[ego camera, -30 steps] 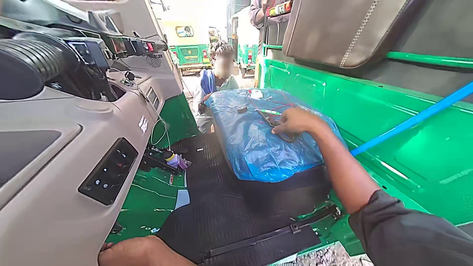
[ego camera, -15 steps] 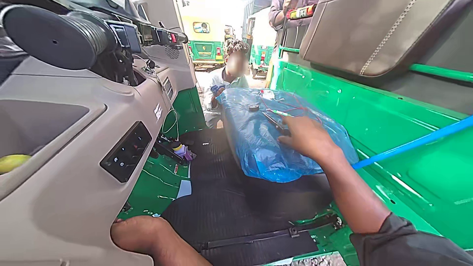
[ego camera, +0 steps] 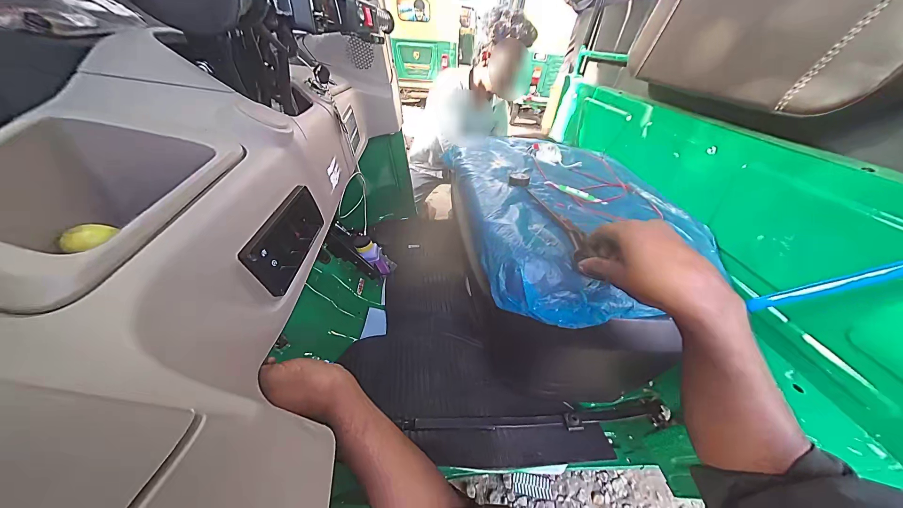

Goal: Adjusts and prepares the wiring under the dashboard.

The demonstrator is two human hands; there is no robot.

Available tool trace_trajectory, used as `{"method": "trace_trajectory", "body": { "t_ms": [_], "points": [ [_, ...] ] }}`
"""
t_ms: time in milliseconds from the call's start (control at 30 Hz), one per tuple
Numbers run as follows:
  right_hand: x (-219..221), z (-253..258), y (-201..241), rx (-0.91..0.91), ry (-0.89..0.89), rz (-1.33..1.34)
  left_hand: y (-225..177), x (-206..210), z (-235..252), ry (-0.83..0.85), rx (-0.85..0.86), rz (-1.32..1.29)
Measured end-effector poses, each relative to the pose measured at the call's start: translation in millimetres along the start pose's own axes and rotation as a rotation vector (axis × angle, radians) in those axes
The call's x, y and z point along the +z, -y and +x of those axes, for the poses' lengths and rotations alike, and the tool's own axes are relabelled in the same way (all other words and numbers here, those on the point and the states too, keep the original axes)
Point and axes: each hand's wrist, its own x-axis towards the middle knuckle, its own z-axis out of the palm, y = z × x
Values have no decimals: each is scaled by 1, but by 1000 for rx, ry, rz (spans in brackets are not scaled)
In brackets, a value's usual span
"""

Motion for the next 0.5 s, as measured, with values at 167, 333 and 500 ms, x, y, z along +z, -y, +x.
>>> {"method": "trace_trajectory", "body": {
  "t_ms": [167,333,500],
  "points": [
    [0,26,-7,83,181,-86,66,32,45,-95,125,-66],
    [2,8,-28,80,97,303,79,38,53,-134,255,-134],
    [37,-30,-30,-131,-43,1082,69,34,53,-124,51,-184]
  ]
}}
